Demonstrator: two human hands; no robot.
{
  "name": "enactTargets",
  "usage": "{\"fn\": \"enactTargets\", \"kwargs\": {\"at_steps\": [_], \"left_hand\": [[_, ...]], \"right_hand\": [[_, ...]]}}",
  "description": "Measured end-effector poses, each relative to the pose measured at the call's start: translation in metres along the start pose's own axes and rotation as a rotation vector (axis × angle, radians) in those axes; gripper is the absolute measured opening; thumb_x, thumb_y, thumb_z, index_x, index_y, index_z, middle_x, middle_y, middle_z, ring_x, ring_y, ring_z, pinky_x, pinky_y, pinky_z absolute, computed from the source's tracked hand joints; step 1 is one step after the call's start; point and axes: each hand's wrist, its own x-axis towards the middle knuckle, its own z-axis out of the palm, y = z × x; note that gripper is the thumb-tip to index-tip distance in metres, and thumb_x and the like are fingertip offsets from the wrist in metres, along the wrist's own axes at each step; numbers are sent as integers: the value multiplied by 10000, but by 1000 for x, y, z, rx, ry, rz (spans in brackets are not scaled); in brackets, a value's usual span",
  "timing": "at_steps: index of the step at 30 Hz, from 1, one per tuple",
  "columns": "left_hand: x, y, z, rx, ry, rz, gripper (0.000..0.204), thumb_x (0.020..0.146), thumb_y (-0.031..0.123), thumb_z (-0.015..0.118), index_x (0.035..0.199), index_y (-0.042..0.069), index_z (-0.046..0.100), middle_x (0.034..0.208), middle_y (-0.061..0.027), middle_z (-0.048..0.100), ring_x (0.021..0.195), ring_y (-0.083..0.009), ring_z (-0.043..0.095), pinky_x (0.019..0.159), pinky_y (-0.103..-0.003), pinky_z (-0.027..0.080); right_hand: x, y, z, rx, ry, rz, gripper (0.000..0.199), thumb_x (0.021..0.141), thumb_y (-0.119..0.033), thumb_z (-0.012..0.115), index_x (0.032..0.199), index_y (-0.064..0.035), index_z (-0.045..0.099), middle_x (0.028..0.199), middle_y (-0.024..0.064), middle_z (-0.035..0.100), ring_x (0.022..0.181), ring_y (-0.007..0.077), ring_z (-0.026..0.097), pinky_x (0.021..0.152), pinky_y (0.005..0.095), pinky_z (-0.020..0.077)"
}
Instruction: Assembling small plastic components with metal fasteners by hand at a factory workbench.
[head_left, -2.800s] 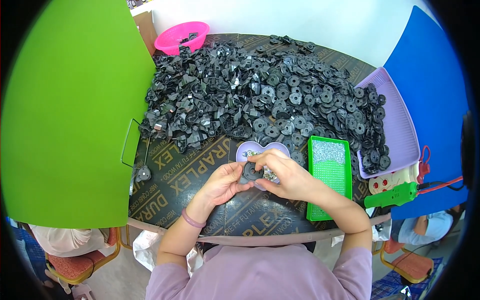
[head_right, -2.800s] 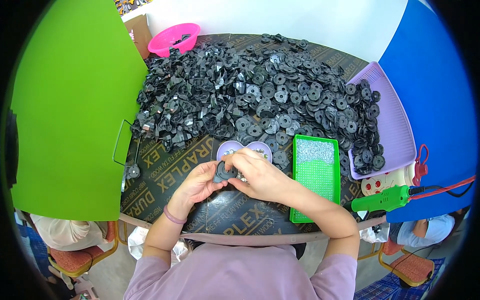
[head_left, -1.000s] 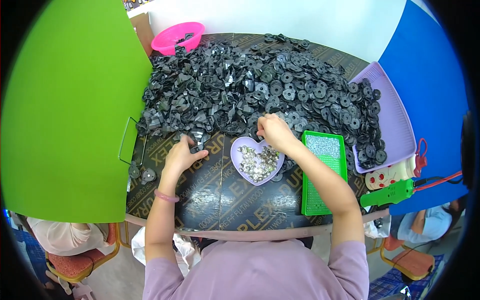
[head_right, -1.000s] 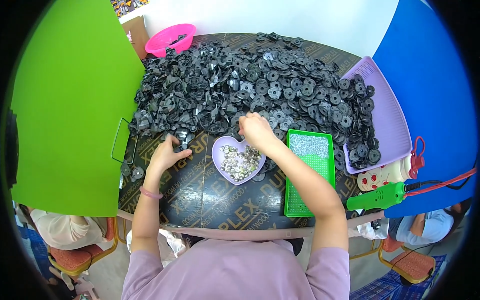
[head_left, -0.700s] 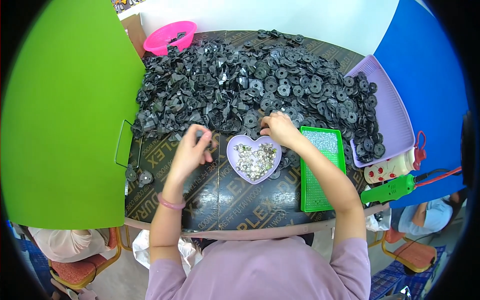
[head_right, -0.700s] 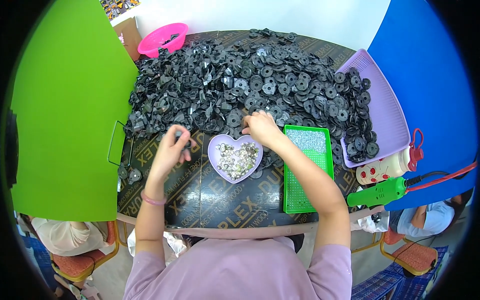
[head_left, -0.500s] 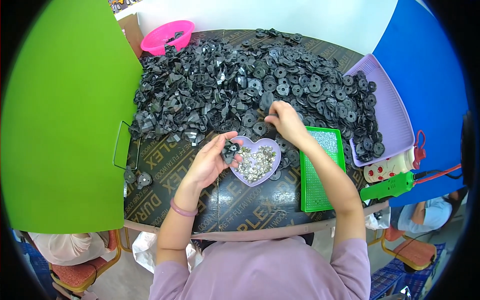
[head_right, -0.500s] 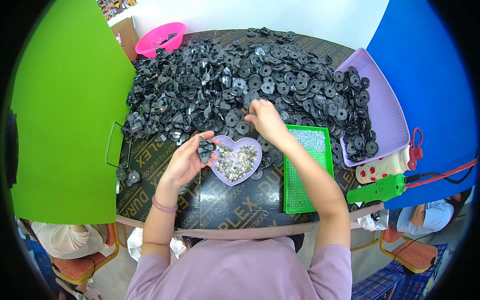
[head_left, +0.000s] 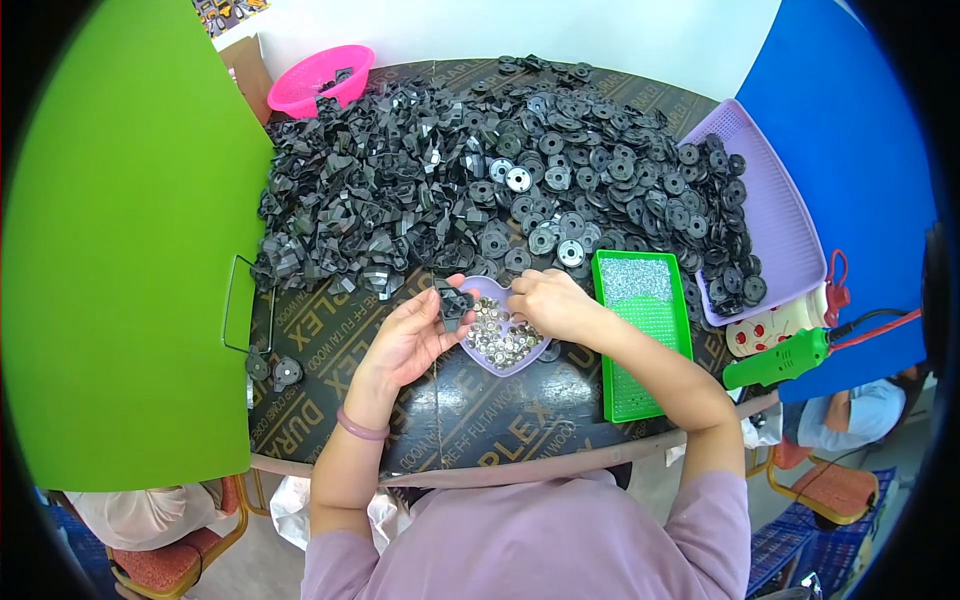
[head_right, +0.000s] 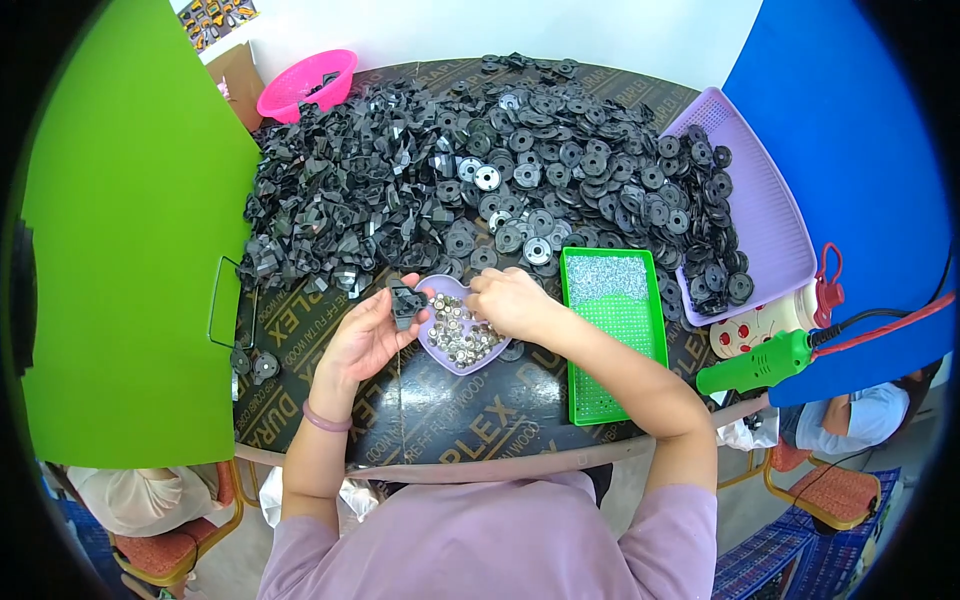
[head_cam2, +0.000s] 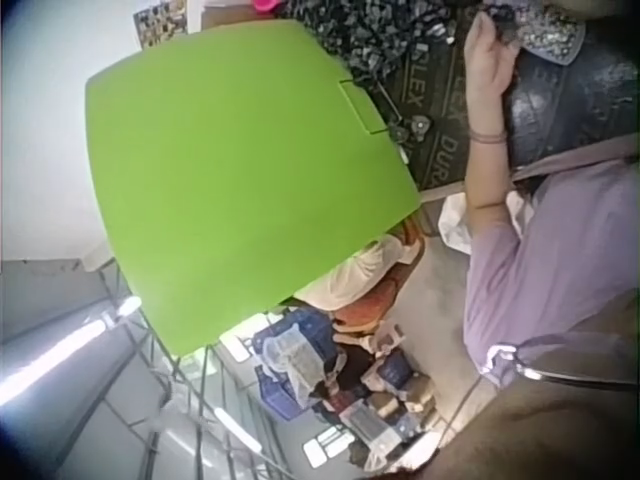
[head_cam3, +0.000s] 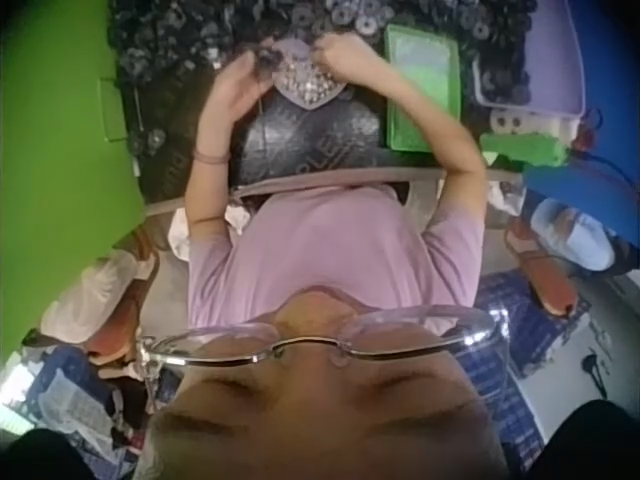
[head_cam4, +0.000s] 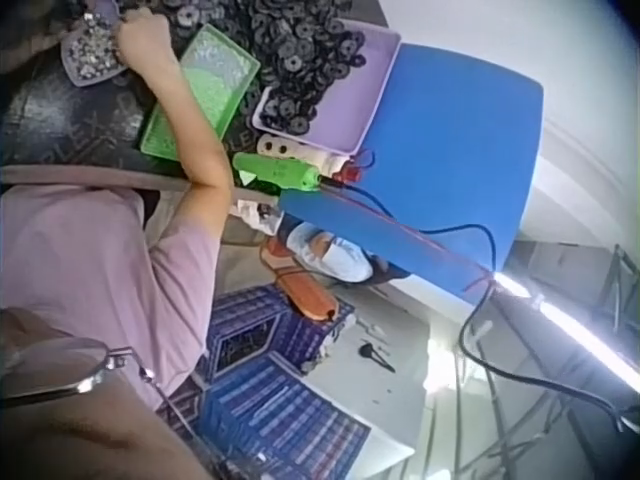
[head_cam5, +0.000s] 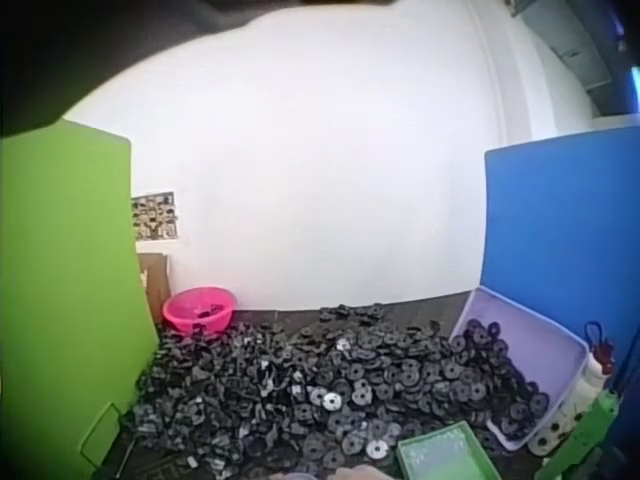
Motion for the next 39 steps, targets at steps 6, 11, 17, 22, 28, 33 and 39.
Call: {"fn": "enactTargets", "kwargs": {"at_steps": [6, 11, 17, 22, 28, 33, 39], "left_hand": [[1, -7, 7, 6, 28, -5, 431, 938, 189, 471, 1302, -21, 375, 1213, -204, 507, 1059, -276, 571, 881, -351, 528], [1, -9, 8, -13, 49, -31, 421, 925, 168, 492, 1292, -15, 394, 1217, -194, 504, 1074, -284, 563, 894, -357, 524], [2, -10, 9, 18, 30, -39, 381, 935, 164, 476, 1263, -20, 416, 1215, -185, 476, 1111, -308, 531, 960, -390, 469], [3, -13, 11, 24, 32, -62, 371, 939, 165, 470, 1263, -7, 415, 1195, -178, 489, 1110, -302, 533, 959, -388, 470], [3, -17, 9, 22, -8, -106, 364, 947, 170, 457, 1262, -7, 406, 1191, -176, 485, 1089, -286, 552, 951, -382, 477], [3, -18, 10, 31, -1, -110, 365, 949, 171, 454, 1266, -3, 403, 1183, -174, 488, 1086, -282, 556, 942, -375, 484], [3, -17, 9, 20, 6, -100, 369, 947, 170, 457, 1269, -2, 401, 1191, -163, 486, 1083, -282, 558, 934, -374, 489]], "right_hand": [[-1, 11, 7, -7, 61, 61, 124, 722, -114, 603, 832, -70, 637, 817, 58, 589, 864, 228, 577, 723, 352, 478], [-2, 21, -15, 92, 159, 140, 122, 699, -92, 648, 812, -47, 645, 796, 78, 590, 834, 265, 578, 717, 363, 479], [-5, 13, -8, -46, 104, 112, 83, 706, -129, 632, 759, -69, 653, 791, 61, 577, 842, 231, 574, 708, 356, 470], [-6, 9, 1, -194, 65, 48, 92, 709, -118, 583, 769, -92, 646, 796, 41, 587, 835, 191, 579, 664, 332, 472], [-2, 12, -18, 97, 136, 177, 127, 728, -71, 595, 844, -64, 647, 789, 80, 617, 833, 251, 588, 715, 363, 480], [-3, 11, -25, 195, 20, 204, 220, 738, -44, 584, 950, -59, 642, 850, 102, 636, 891, 269, 595, 778, 364, 483], [-9, 5, -37, 432, 300, 267, 177, 733, -62, 637, 909, -52, 653, 814, 104, 609, 874, 269, 582, 770, 380, 471]]}}
